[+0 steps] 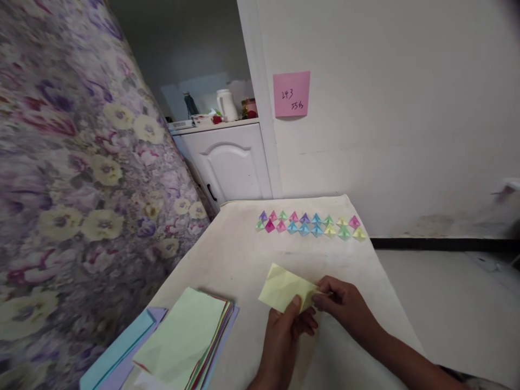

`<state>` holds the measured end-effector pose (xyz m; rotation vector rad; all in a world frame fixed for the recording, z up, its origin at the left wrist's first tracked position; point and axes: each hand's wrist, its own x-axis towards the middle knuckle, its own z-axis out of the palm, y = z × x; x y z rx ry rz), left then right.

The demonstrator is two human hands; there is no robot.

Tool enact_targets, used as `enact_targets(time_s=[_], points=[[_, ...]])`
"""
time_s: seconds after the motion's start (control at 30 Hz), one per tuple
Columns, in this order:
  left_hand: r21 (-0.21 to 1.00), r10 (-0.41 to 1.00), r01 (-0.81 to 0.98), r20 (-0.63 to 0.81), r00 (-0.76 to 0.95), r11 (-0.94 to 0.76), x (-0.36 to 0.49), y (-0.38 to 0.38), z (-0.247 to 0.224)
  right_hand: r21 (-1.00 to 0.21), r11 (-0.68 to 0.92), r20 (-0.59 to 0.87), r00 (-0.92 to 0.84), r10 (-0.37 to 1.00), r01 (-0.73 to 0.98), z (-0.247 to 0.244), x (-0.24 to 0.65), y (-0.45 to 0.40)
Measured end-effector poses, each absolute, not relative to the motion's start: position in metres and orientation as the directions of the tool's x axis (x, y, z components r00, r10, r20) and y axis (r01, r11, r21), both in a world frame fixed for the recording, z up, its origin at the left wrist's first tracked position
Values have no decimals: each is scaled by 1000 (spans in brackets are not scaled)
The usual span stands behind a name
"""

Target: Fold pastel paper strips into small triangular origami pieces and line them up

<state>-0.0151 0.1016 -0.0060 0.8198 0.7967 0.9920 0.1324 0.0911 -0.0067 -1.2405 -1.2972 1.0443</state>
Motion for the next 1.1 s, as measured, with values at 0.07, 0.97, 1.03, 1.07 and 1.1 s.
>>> enact_targets(time_s=[0.07,0.97,1.03,1.07,1.1], points=[[871,920,-381,-173,350,309,-14,100,-5,-992,91,96,64,993,83,-8,133,91],[895,941,-342,-194,279,286,-12,102,-12,-998,38,31,112,993,-56,-6,132,91],[899,944,-339,-190,271,278,-13,102,-12,-997,30,22,109,994,-67,-5,133,92],[902,945,-333,-190,266,275,-14,102,-12,-997,26,18,112,994,-70,-5,134,93],[906,948,-327,-188,257,268,-14,103,-12,-997,22,14,115,993,-70,-5,135,94]])
